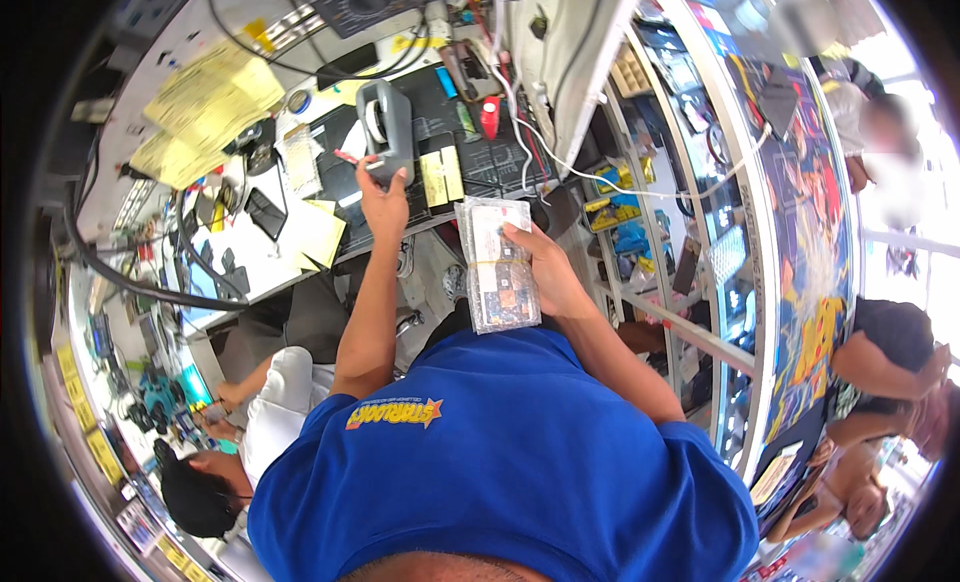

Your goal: The person retrieves a phone and adhesive from the counter, then applies glue to the phone's edge and presses the frame together. The person handles the phone and adhesive tube throughout the process.

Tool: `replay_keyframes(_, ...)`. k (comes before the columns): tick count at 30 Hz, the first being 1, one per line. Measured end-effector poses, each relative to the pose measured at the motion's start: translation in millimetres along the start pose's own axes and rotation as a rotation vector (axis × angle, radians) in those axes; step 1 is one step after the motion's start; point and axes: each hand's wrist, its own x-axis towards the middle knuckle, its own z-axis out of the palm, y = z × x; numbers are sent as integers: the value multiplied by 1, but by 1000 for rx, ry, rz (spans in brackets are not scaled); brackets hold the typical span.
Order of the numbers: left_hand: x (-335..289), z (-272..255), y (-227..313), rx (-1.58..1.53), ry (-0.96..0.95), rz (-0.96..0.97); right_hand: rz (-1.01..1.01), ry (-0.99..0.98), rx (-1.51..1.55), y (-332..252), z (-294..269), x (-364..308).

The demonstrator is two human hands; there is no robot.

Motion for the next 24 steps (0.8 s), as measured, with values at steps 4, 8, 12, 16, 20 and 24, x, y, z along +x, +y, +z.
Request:
replay_keyframes(4,31,9,-10,67,19,215,3,-26,50,-7,2,-6)
replay_keyframes(8,44,21,-11,44,-6,160,-30,137,29,0,-11,-7)
replay_keyframes(12,40,37,-12,78,-2,132,-71,123,71,-4,-10,-16)
replay_keyframes(16,43,45,-7,160,36,144,-107,80,94,-6,-12,-17)
replay_keyframes(20,38,47,5,114,80,-14,-129,89,44,-10,-7,-18)
replay_keyframes(24,52,49,-21,90,107,154,-138,96,-50,-20,8,-30)
